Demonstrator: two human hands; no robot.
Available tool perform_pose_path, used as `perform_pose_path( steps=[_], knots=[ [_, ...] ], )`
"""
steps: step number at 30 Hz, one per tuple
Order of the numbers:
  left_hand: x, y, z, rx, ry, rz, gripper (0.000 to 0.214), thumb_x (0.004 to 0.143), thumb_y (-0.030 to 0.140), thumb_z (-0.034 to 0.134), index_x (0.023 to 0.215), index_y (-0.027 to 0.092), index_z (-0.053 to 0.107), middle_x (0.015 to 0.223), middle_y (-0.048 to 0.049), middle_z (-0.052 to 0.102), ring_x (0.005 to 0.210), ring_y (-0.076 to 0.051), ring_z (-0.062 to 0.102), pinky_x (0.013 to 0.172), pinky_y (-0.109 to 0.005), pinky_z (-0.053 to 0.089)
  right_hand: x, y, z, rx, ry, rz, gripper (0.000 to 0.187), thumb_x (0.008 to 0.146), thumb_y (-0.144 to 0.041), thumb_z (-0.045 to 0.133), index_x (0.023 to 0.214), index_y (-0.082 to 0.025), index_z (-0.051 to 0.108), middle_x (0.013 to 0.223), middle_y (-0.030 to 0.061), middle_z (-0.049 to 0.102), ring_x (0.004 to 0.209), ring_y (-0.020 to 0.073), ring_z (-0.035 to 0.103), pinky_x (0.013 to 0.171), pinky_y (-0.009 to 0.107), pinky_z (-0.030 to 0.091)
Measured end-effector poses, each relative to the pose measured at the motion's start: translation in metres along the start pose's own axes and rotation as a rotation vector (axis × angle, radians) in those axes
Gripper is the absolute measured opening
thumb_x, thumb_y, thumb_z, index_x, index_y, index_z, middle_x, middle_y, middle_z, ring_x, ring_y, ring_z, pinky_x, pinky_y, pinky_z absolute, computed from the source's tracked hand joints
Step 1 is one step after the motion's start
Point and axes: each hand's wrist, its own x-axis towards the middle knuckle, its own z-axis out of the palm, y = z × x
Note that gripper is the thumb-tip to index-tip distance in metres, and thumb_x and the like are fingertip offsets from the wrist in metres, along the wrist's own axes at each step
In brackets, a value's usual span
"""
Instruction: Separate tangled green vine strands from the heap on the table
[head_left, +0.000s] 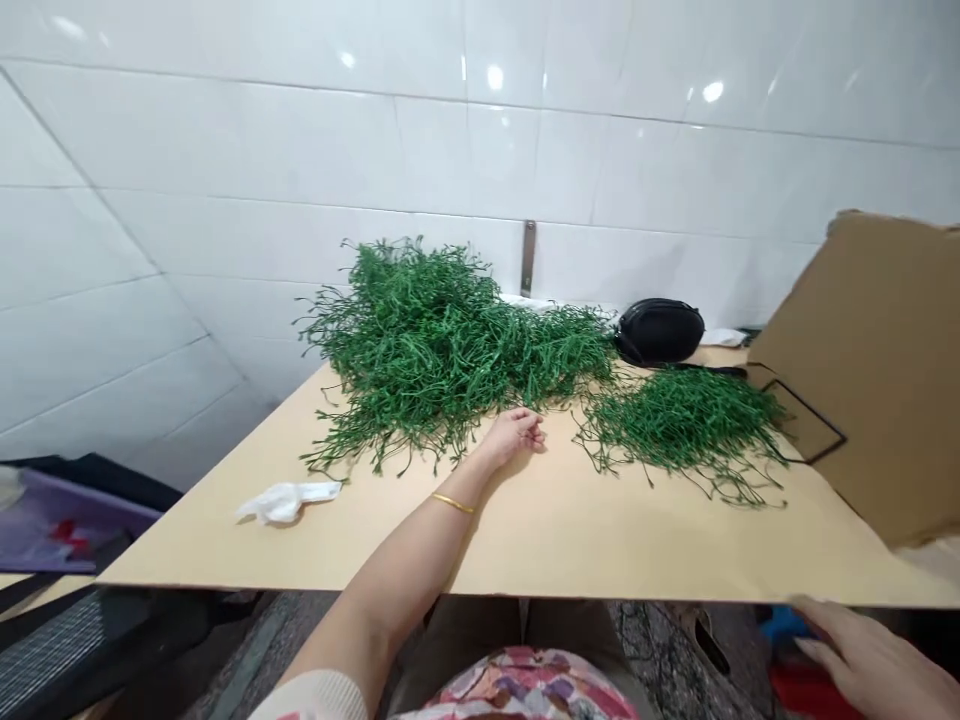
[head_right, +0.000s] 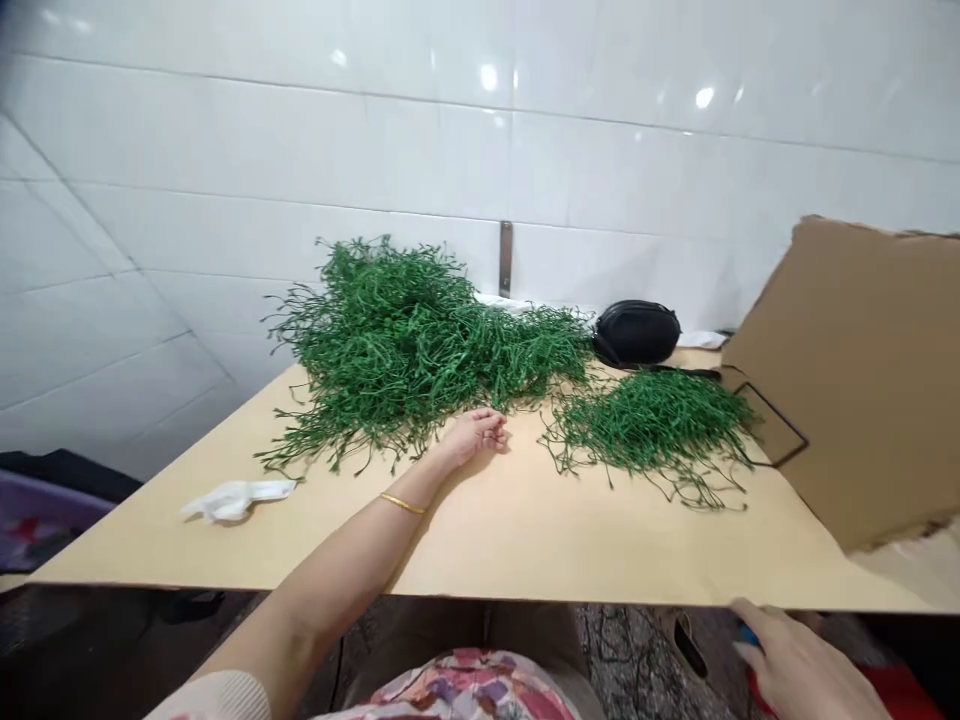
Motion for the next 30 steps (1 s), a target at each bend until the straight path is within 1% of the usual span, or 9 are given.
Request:
perform_pose_path(
  steps=[3, 7, 11, 16, 19, 23, 25, 27, 30],
  knots=[
    [-0.001, 0.0, -0.001, -0.007, -0.002, 0.003, 0.011, 0.078, 0.018, 0.058, 0.072, 0.01, 0.054, 0.052, -0.0017, 0.053, 0.047, -0.011, 0.056, 0.048, -0.025, 0.05, 0.048, -0.085, -0.036, 0.131, -0.046, -0.123, 0.038, 0.08, -0.047, 0.044, 0.098, -0.024, 0.069, 0.106, 0.0081, 0.069, 0.099, 0.0259, 0.063, 0.086, 0.037, 0.047],
    [-0.002, 0.001, -0.003, 0.002, -0.023, -0.009, 0.01, 0.078, 0.019, 0.058, 0.073, 0.01, 0.054, 0.052, -0.0015, 0.053, 0.047, -0.011, 0.056, 0.049, -0.025, 0.05, 0.13, -0.172, -0.075, 0.315, -0.018, -0.321, 0.036, 0.083, -0.047, 0.041, 0.074, -0.02, 0.064, 0.077, 0.0054, 0.069, 0.075, 0.0201, 0.062, 0.067, 0.03, 0.046],
    [-0.003, 0.001, -0.001, 0.031, -0.022, 0.005, 0.014, 0.075, 0.023, 0.061, 0.073, 0.011, 0.054, 0.053, 0.0, 0.052, 0.048, -0.01, 0.056, 0.051, -0.025, 0.049, 0.224, -0.207, -0.072, 0.665, 0.254, -0.262, 0.032, 0.072, -0.048, 0.052, 0.067, -0.017, 0.061, 0.066, 0.0051, 0.063, 0.066, 0.0176, 0.057, 0.065, 0.03, 0.045],
    [-0.005, -0.005, 0.006, 0.183, 0.022, 0.031, 0.014, 0.073, 0.023, 0.061, 0.068, 0.014, 0.052, 0.052, 0.0002, 0.054, 0.047, -0.008, 0.053, 0.052, -0.022, 0.043, 0.305, -0.235, -0.043, 0.833, 0.439, -0.098, 0.059, 0.065, -0.053, 0.055, 0.106, -0.01, 0.055, 0.087, 0.0117, 0.063, 0.077, 0.0195, 0.057, 0.07, 0.033, 0.044],
    [-0.008, -0.009, 0.008, 0.308, 0.025, 0.079, 0.012, 0.073, 0.023, 0.058, 0.066, 0.015, 0.052, 0.053, 0.0021, 0.051, 0.047, -0.007, 0.049, 0.051, -0.021, 0.038, 0.314, -0.246, -0.024, 0.783, 0.407, -0.15, 0.058, 0.066, -0.048, 0.055, 0.11, -0.011, 0.052, 0.075, 0.0051, 0.06, 0.068, 0.0169, 0.052, 0.066, 0.032, 0.041],
    [-0.016, -0.001, 0.015, 0.663, -0.074, 0.192, 0.016, 0.079, 0.025, 0.048, 0.066, 0.017, 0.053, 0.053, 0.0021, 0.049, 0.051, -0.009, 0.045, 0.052, -0.023, 0.035, 0.29, -0.239, -0.003, 0.576, 0.337, -0.278, 0.017, 0.07, -0.034, 0.053, 0.075, -0.018, 0.058, 0.06, 0.0003, 0.051, 0.06, 0.0153, 0.043, 0.063, 0.031, 0.034],
    [-0.019, 0.012, 0.022, 0.886, -0.089, 0.287, 0.024, 0.08, 0.027, 0.046, 0.059, 0.017, 0.05, 0.052, 0.0013, 0.047, 0.051, -0.01, 0.042, 0.053, -0.024, 0.032, 0.274, -0.229, 0.003, 0.339, 0.348, -0.376, 0.012, 0.073, -0.029, 0.05, 0.07, -0.019, 0.057, 0.064, 0.0027, 0.055, 0.066, 0.0175, 0.045, 0.065, 0.031, 0.032],
    [-0.016, 0.03, 0.029, 1.054, 0.024, 0.444, 0.027, 0.083, 0.029, 0.043, 0.062, 0.017, 0.053, 0.057, -0.0011, 0.05, 0.056, -0.012, 0.043, 0.055, -0.025, 0.033, 0.261, -0.219, 0.007, 0.125, 0.393, -0.445, 0.015, 0.077, -0.025, 0.045, 0.074, -0.019, 0.059, 0.073, 0.0057, 0.059, 0.075, 0.0204, 0.047, 0.068, 0.032, 0.031],
    [0.003, 0.054, 0.037, 1.276, 0.157, 0.713, 0.026, 0.082, 0.016, 0.039, 0.096, 0.021, 0.061, 0.098, -0.0083, 0.06, 0.084, -0.018, 0.052, 0.071, -0.027, 0.039, 0.249, -0.207, 0.009, 0.028, 0.44, -0.527, 0.018, 0.08, -0.021, 0.044, 0.081, -0.019, 0.062, 0.085, 0.0078, 0.061, 0.085, 0.0222, 0.048, 0.072, 0.033, 0.033]
  ],
)
